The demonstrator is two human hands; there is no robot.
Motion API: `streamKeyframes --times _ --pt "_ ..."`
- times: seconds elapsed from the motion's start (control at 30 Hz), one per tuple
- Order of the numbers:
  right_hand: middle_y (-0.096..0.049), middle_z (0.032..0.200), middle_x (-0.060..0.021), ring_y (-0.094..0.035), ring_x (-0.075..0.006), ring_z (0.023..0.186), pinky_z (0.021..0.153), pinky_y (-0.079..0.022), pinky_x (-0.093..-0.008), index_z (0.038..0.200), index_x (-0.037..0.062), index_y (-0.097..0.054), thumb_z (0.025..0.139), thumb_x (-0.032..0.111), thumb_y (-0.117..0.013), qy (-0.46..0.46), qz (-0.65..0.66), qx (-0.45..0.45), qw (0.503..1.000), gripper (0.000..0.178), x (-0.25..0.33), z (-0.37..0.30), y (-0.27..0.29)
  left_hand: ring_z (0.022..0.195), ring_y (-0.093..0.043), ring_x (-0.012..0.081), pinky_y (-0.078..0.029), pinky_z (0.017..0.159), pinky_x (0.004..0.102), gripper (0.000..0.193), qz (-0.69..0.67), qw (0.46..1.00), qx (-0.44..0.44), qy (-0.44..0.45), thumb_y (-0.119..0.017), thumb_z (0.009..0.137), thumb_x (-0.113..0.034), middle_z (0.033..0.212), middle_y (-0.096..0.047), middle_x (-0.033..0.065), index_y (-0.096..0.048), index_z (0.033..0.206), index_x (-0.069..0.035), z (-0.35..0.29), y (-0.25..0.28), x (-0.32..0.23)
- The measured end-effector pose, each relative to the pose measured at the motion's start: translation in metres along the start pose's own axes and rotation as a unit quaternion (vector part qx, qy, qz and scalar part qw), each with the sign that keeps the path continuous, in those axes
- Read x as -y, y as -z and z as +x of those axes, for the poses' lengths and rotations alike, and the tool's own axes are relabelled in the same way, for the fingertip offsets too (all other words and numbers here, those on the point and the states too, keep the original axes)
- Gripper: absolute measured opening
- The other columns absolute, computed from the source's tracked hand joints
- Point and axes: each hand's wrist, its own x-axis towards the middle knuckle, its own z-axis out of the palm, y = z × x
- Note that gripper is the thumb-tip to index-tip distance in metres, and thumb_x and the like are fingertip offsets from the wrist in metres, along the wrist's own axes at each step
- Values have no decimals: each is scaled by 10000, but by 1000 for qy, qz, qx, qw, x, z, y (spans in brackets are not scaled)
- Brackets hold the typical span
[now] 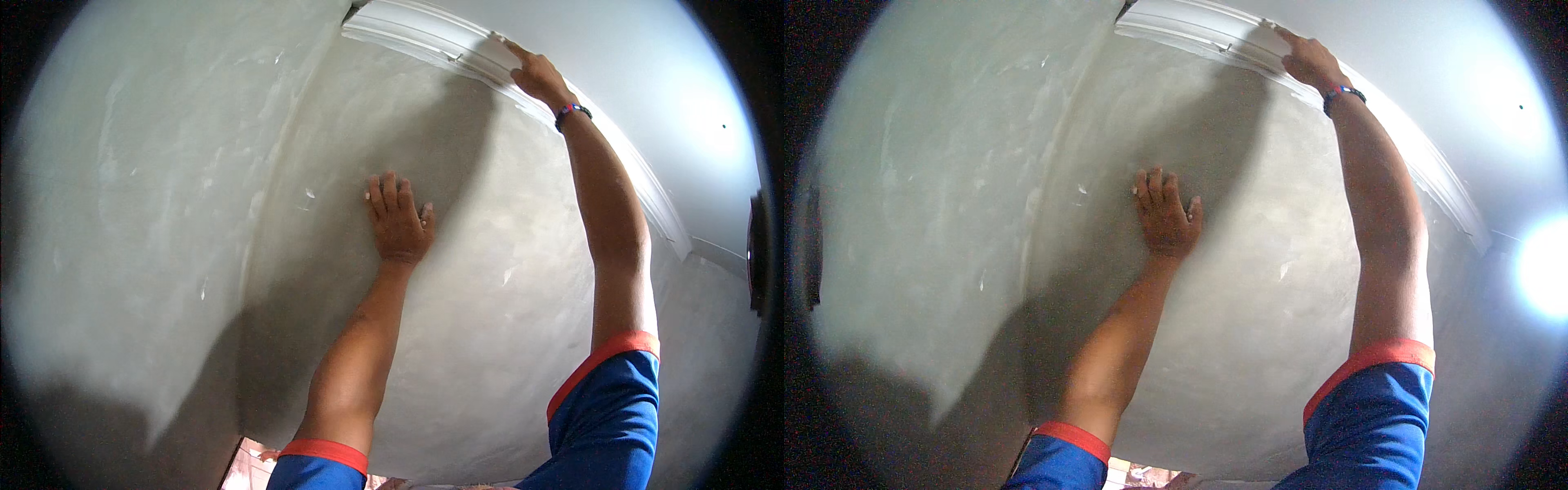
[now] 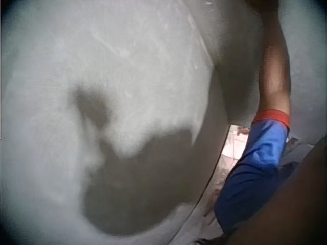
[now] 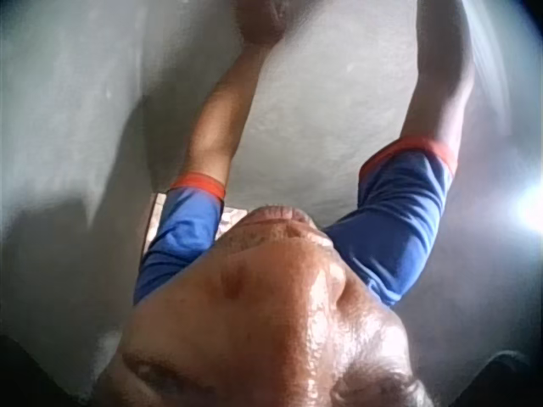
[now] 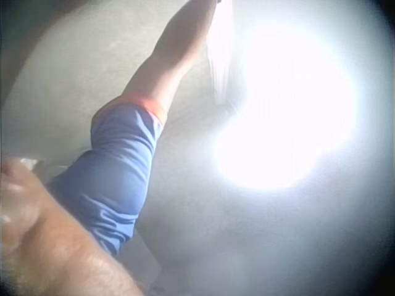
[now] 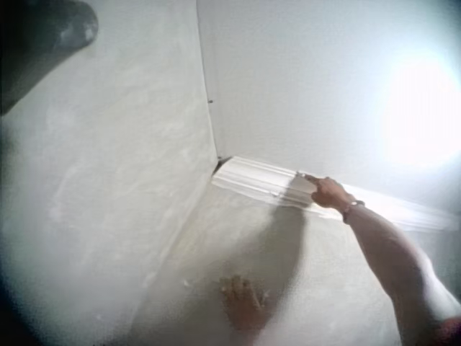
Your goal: The person receives a length of crown molding and presses it into position along the ceiling line, using their hands to apply and smooth joint compound into the seams.
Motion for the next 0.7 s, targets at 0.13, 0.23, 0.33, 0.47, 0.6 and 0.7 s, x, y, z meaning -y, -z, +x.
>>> streamKeyframes --times 0.13,0.23,0.33,0.47,0.6,0.7 --pt "-650 1196 -223 -629 -375 1117 1000 -501 -499 1491 295 -372 888 153 -555 -11 16 -16 1000 646 -69 -25 -9 1423 -203 456 -164 1151 600 612 0 1000 9 19 -609 869 -365 1496 -305 230 -443 1318 16 0 3 -12" --pt "-640 1203 -247 -616 -395 1128 1028 -475 -487 1500 276 -354 864 139 -562 -35 12 14 999 683 -94 -48 5 1436 -182 436 -149 1161 573 598 7 998 47 40 -614 868 -350 1519 -288 219 -455 1318 11 2 11 -12" --pt "-629 1206 -271 -597 -415 1149 1050 -441 -490 1503 257 -348 839 115 -554 -78 16 46 996 710 -118 -80 19 1428 -190 426 -141 1166 557 620 15 998 42 32 -629 869 -349 1497 -309 209 -429 1340 1 1 11 -13" --pt "-588 1232 -322 -561 -448 1179 1064 -421 -491 1517 252 -312 824 106 -544 -138 30 75 987 746 -158 -109 21 1411 -213 432 -163 1159 561 623 58 997 45 20 -627 879 -362 1478 -312 220 -416 1336 5 7 20 -11" --pt "-572 1265 -314 -551 -432 1202 1053 -424 -486 1514 252 -315 834 144 -544 -152 -9 107 983 725 -202 -113 5 1405 -216 437 -159 1159 573 617 77 995 56 26 -625 890 -357 1464 -315 231 -410 1333 15 12 15 -14" --pt "-584 1264 -294 -553 -421 1206 1039 -437 -482 1510 255 -323 846 169 -537 -110 -35 87 990 703 -258 -113 -29 1408 -210 431 -158 1160 574 630 104 992 71 33 -633 891 -345 1460 -313 223 -387 1352 6 15 5 -17"
